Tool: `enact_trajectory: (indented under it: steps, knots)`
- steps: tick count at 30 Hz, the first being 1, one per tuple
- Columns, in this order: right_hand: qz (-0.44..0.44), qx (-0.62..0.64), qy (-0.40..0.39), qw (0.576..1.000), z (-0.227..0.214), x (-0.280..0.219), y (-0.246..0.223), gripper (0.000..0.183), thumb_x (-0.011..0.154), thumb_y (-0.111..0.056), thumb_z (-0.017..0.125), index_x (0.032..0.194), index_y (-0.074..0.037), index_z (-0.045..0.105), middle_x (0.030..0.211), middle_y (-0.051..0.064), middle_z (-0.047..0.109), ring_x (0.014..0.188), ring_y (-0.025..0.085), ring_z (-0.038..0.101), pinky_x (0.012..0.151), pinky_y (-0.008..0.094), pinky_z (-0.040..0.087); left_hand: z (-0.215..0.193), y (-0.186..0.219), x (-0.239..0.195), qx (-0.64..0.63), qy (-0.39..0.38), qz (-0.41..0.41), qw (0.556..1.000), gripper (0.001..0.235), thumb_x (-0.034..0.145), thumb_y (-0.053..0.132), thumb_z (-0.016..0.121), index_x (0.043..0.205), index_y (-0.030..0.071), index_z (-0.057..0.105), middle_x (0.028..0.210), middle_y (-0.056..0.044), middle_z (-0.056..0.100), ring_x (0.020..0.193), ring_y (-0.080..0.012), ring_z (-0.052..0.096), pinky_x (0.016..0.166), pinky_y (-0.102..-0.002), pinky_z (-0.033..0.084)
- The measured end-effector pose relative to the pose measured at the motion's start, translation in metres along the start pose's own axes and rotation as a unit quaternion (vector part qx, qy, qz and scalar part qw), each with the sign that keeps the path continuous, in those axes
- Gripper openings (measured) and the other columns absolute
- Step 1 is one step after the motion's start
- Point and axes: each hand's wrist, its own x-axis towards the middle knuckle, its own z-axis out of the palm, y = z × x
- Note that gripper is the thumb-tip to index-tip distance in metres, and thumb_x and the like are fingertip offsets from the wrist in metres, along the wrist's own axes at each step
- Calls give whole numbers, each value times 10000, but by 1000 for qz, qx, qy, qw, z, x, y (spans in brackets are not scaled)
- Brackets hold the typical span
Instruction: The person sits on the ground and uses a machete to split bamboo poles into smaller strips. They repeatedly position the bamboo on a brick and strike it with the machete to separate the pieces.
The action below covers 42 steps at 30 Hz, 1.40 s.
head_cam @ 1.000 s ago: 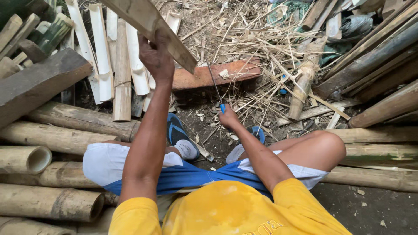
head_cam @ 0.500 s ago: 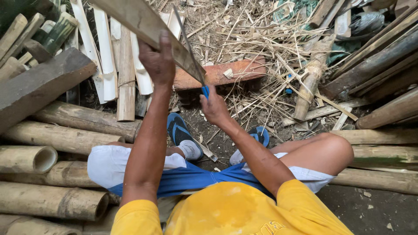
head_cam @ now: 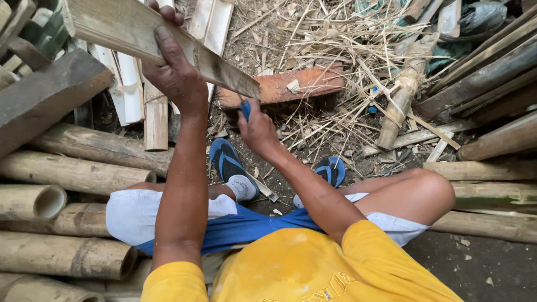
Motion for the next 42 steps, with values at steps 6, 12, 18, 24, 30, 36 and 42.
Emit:
enact_trajectory:
  steps: [6, 12, 18, 24, 30, 36, 42]
  knots:
    - [135, 11, -89, 987, 10, 6, 22, 501, 1029, -234, 482, 1438, -41, 266, 812, 227, 710, 640, 432, 743, 568, 502, 579, -11, -19, 2, 43, 38, -39, 998, 316, 1185, 147, 479, 1427, -42, 554, 1219, -119, 690, 1081, -182, 678, 1059, -337, 544]
    - [190, -119, -4, 974, 48, 32, 186, 397, 982, -279, 591, 1294, -67, 467, 1015, 311, 696, 948, 507, 669, 829, 588, 516, -2, -17, 0, 58, 6, 31, 998, 328, 1196, 192, 461, 1439, -14, 537, 1304, -103, 682, 1201, -166, 663, 1129, -331, 533]
    - [147, -99, -8, 984, 20, 30, 196, 299, 961, -294, 619, 1108, -42, 553, 955, 254, 678, 923, 476, 661, 801, 547, 507, -15, -10, 27, -40, -97, -33, 994, 323, 1164, 223, 531, 1367, -17, 603, 1251, -132, 730, 1153, -226, 711, 1085, -388, 584]
    - [100, -38, -66, 992, -74, -16, 36, 310, 976, -255, 569, 1236, -104, 497, 771, 192, 675, 688, 372, 707, 632, 501, 511, -17, -15, 37, -201, -185, -109, 956, 300, 1104, 289, 644, 1243, 23, 643, 1093, -115, 730, 998, -231, 741, 861, -407, 648]
    - [80, -36, 12, 996, -29, -10, 102, 274, 987, -245, 598, 1197, -79, 541, 795, 215, 700, 704, 370, 714, 646, 476, 527, -15, -19, 36, -187, -175, -90, 962, 252, 1113, 273, 676, 1170, 28, 661, 1032, -126, 718, 881, -232, 740, 782, -423, 657]
    - [164, -155, -25, 974, -12, 20, 231, 291, 955, -263, 641, 1155, -62, 573, 973, 268, 691, 876, 458, 681, 750, 540, 534, -17, -16, 28, -136, -61, -114, 982, 317, 1048, 277, 715, 1124, -27, 665, 967, -138, 719, 882, -249, 731, 811, -421, 648]
    - [35, -48, -13, 998, -19, -17, 90, 289, 1009, -285, 597, 1164, -59, 504, 827, 225, 681, 745, 423, 690, 675, 532, 523, -1, -37, -5, 122, -69, 42, 989, 588, 1058, 268, 614, 1516, 43, 322, 1250, -60, 452, 1206, -177, 470, 1109, -376, 448]
